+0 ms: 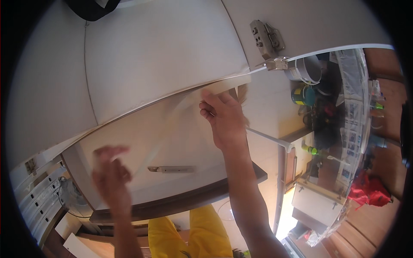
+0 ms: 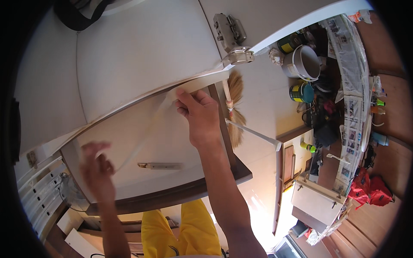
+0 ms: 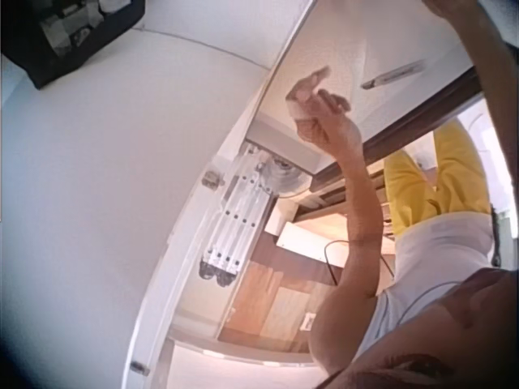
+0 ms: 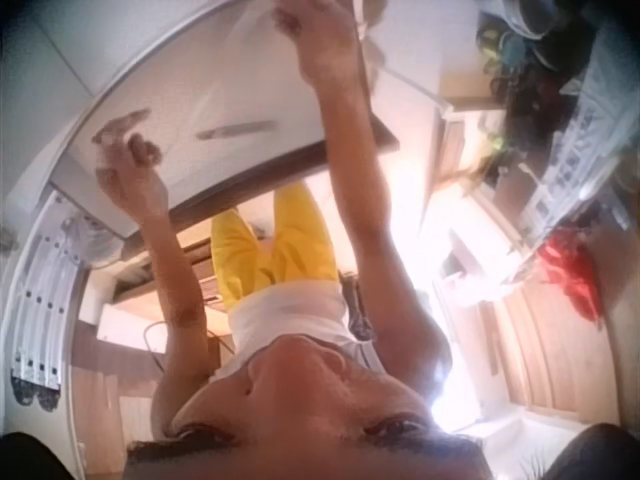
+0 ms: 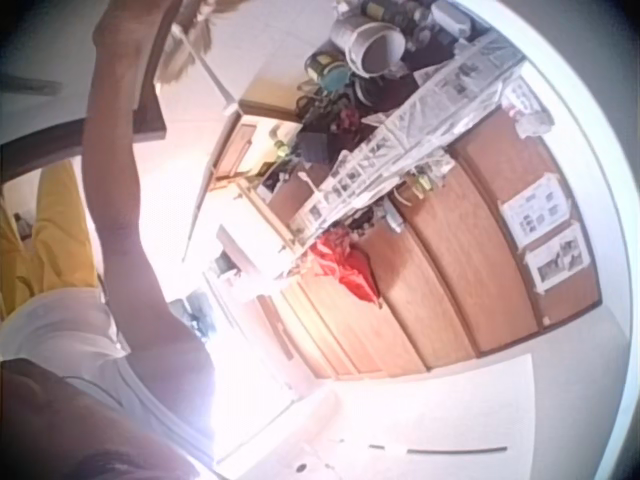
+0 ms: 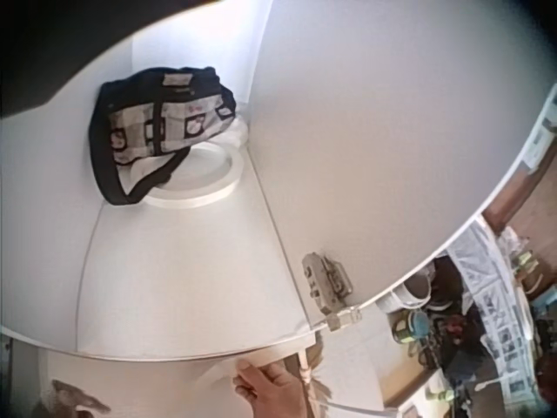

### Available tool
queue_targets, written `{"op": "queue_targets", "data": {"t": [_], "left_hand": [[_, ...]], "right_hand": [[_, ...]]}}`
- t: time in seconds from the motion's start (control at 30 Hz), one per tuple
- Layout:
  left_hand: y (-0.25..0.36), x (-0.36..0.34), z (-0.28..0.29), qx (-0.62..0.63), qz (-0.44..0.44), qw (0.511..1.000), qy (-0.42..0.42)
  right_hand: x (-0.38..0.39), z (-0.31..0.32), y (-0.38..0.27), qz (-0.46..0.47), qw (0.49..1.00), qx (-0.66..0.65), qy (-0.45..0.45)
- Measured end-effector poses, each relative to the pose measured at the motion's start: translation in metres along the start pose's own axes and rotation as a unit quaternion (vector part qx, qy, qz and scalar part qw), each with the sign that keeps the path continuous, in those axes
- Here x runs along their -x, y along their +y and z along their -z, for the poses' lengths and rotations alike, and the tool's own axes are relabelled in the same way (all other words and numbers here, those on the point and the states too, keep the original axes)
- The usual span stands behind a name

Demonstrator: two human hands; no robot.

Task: The person applies a strip of white edge banding to the front edge of a white cabinet door. They smooth the strip along the edge, press it firmly, and trim the excess material at the ends using a utility knife.

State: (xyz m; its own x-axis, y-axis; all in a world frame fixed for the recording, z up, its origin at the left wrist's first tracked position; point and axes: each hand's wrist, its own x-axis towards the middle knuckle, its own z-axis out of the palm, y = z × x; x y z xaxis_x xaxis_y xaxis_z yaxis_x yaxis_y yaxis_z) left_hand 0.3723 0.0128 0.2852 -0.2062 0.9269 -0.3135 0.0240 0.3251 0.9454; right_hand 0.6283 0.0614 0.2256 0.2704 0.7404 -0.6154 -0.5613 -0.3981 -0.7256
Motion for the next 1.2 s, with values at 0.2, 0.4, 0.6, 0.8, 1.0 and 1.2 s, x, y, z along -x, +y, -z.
{"op": "queue_targets", "data": {"t": [0.2,0.4,0.6,0.8,1.0,1.2], "left_hand": [[0.052,0.011,0.174,0.187,-0.039,0.976,-0.105],[0.047,0.013,0.204,0.095,-0.021,0.981,0.171],[0.010,-0.006,0.238,0.039,0.080,0.994,0.064],[0.005,-0.033,0.252,0.029,0.091,0.995,0.041],[0.016,-0.046,0.256,0.023,0.106,0.990,0.090],[0.010,-0.047,0.265,-0.005,0.130,0.990,0.058]], "right_hand": [[0.003,-0.012,0.002,0.021,0.999,-0.017,0.027],[0.004,-0.026,0.000,0.015,0.997,0.013,0.079],[0.001,-0.028,-0.001,0.018,0.993,0.036,0.107],[0.006,-0.032,-0.007,0.046,0.981,0.014,0.190],[-0.003,-0.022,-0.007,0.081,0.980,0.044,0.174],[-0.003,-0.023,-0.009,0.053,0.978,0.044,0.197]]}}
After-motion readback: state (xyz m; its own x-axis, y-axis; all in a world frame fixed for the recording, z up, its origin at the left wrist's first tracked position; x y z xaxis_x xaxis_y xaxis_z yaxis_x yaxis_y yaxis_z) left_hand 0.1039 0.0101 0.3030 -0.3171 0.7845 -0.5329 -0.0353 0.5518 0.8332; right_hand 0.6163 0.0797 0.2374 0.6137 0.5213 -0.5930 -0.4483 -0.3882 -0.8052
